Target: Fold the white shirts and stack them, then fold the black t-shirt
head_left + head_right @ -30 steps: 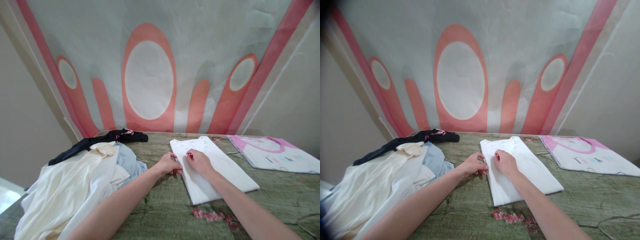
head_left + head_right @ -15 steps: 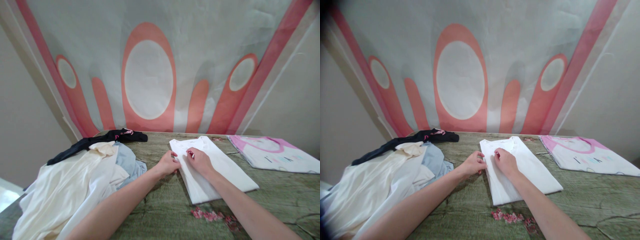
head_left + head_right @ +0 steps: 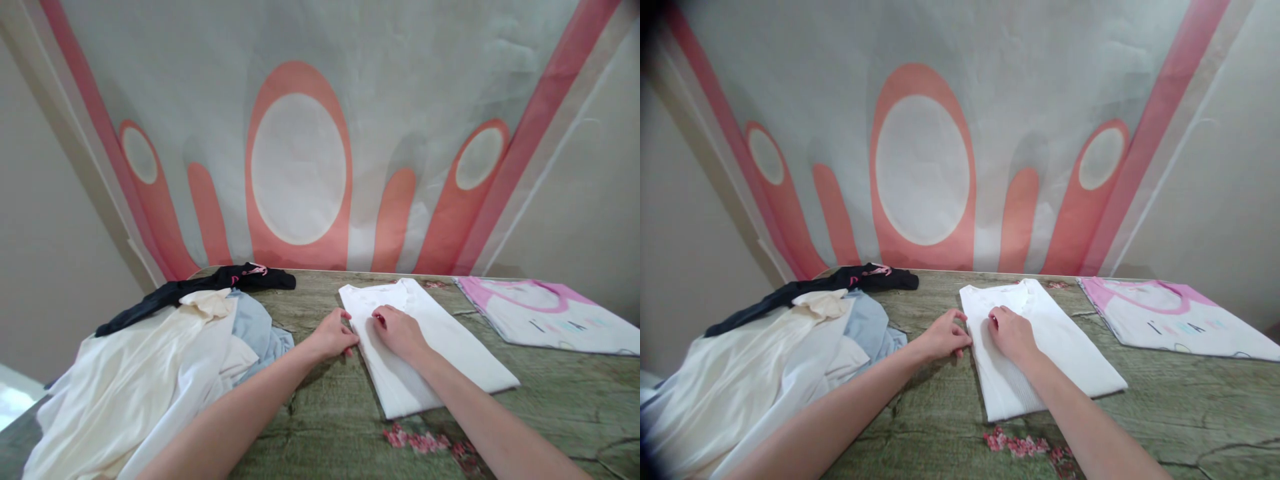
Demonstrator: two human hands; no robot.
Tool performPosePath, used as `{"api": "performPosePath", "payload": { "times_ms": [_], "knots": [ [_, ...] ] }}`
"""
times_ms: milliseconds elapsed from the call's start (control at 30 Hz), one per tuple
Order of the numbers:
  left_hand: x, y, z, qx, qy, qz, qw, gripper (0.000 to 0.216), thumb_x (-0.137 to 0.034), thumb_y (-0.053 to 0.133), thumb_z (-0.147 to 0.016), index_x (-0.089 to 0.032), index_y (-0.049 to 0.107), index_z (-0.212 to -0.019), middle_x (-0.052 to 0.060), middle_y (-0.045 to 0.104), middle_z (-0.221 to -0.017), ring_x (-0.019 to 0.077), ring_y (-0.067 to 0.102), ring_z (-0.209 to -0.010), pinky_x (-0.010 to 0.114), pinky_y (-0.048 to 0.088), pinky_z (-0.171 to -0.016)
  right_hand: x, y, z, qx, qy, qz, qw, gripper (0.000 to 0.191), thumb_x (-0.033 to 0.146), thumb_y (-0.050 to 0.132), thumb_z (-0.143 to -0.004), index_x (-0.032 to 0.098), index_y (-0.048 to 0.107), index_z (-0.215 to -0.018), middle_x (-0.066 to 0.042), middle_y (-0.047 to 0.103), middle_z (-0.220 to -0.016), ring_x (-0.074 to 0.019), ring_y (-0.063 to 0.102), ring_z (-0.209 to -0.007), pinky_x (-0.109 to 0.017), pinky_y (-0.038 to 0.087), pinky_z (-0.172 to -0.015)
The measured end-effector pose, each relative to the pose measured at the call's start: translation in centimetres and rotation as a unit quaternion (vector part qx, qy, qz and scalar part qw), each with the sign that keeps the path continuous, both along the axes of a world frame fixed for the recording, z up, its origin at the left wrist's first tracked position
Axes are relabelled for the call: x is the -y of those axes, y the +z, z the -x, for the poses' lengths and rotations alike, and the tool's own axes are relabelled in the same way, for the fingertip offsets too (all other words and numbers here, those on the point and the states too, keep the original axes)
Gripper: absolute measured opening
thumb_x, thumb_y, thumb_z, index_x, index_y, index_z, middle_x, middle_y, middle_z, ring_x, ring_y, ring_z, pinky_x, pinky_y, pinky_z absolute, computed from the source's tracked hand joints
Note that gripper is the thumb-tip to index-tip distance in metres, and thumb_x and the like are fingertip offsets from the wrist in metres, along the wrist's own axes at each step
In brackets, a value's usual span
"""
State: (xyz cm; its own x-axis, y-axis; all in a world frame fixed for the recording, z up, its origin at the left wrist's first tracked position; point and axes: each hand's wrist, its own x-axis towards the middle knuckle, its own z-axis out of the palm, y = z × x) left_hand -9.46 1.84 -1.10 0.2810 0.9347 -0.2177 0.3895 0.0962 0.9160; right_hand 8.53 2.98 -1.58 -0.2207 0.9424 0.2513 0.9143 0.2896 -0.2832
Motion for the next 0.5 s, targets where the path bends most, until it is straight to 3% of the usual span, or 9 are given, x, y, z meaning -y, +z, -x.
{"api": "performPosePath", "payload": {
  "times_ms": [200, 500],
  "knots": [
    [-1.3, 0.4, 0.7, 0.043, 0.073, 0.008, 0.996, 0.033, -0.009, 0.059, -0.074, -0.015, 0.038, -0.100, -0.003, 0.059, -0.065, 0.0066, 0.054, -0.046, 0.012, 0.033, -0.037, 0.6, 0.6, 0.7, -0.006, 0.059, 0.008, 0.998, 0.016, 0.021, 0.046, -0.083, 0.021, 0.061, -0.086, -0.001, 0.063, -0.087, -0.0129, 0.058, -0.079, -0.022, 0.037, -0.068],
    [-1.9, -0.9, 0.9, 0.105, 0.080, 0.022, 0.991, 0.034, -0.004, 0.055, -0.077, -0.016, 0.034, -0.101, -0.001, 0.059, -0.067, 0.0121, 0.063, -0.059, 0.022, 0.051, -0.051, 2.2, 1.1, 2.1, 0.014, 0.109, 0.056, 0.992, 0.016, 0.024, 0.045, -0.084, 0.021, 0.060, -0.084, -0.002, 0.064, -0.083, -0.0158, 0.059, -0.075, -0.024, 0.036, -0.065]
  ]
}}
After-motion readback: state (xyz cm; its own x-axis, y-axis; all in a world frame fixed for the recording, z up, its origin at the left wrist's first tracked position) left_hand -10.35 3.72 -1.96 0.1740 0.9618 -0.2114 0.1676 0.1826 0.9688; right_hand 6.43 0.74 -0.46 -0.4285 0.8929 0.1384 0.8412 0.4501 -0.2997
